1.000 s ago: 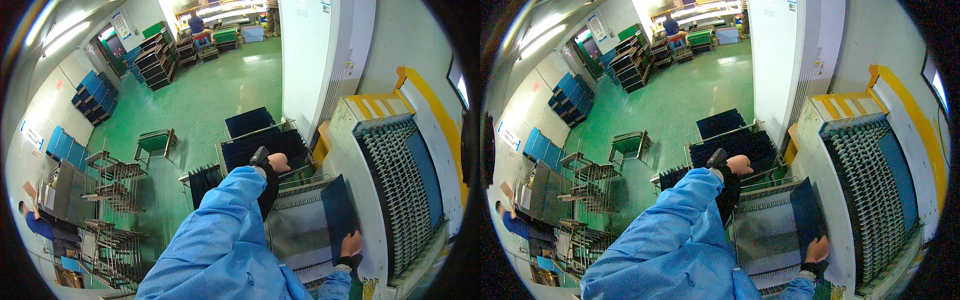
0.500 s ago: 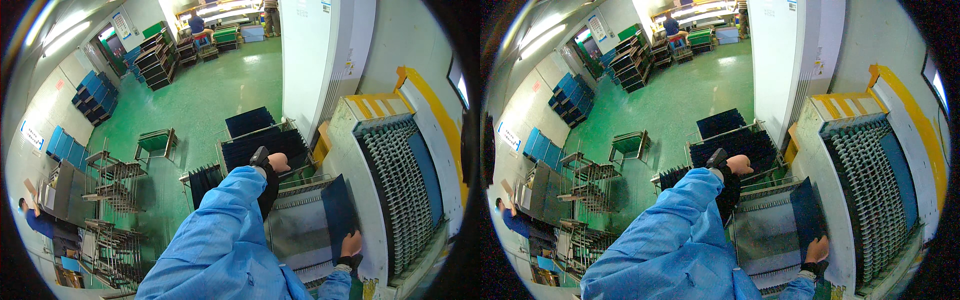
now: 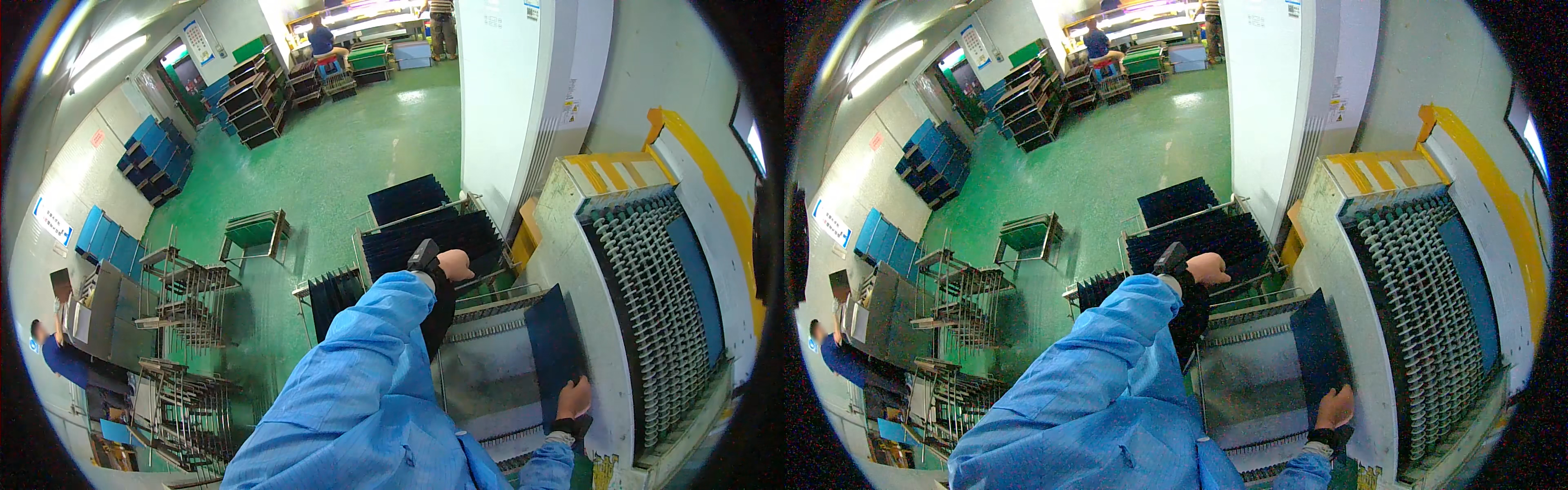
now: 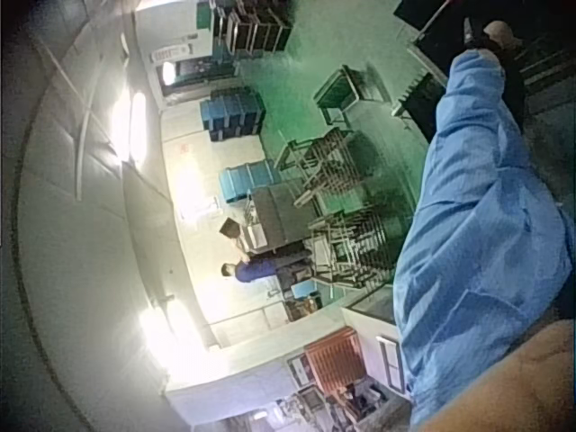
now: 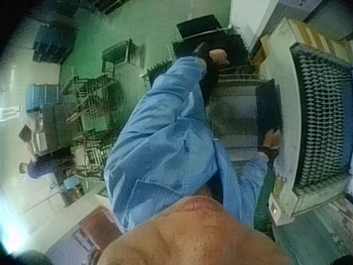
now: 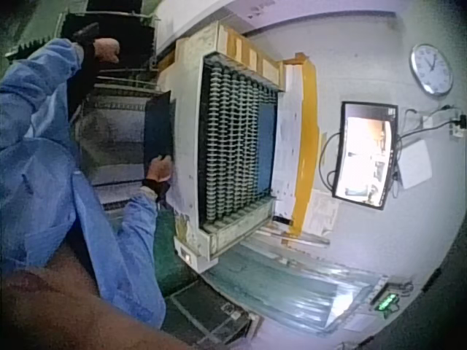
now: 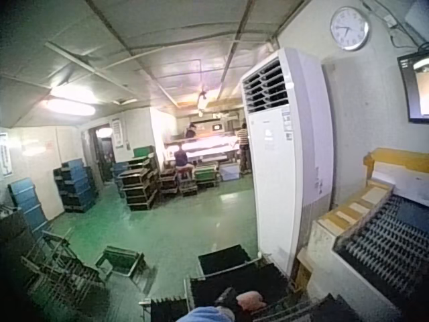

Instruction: Unloading blue sheets from a processing machine and placing them into a rack.

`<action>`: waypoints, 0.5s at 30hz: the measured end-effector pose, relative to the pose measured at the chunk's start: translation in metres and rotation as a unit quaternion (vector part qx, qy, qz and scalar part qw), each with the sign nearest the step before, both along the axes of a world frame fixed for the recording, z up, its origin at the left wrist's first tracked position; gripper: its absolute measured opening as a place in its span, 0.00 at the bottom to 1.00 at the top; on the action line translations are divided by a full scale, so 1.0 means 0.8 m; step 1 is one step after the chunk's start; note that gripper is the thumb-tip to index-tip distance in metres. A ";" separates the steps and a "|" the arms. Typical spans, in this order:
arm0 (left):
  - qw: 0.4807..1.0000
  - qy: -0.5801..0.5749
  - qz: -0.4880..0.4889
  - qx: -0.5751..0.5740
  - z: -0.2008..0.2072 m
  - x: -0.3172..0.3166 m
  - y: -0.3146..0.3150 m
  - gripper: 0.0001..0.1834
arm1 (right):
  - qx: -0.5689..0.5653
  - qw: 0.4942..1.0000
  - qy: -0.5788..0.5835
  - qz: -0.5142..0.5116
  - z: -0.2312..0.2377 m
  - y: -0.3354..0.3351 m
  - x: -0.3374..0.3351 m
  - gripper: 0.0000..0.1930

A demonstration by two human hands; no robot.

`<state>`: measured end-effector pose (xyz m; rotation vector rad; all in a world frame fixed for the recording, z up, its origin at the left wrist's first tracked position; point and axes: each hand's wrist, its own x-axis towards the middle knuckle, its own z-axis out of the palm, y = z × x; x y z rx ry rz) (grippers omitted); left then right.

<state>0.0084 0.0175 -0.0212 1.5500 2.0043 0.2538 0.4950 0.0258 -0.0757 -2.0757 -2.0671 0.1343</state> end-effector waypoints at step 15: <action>1.000 0.005 -0.002 -0.006 0.001 0.000 0.001 0.22 | 0.001 1.000 0.000 -0.002 0.006 -0.002 -0.004 0.12</action>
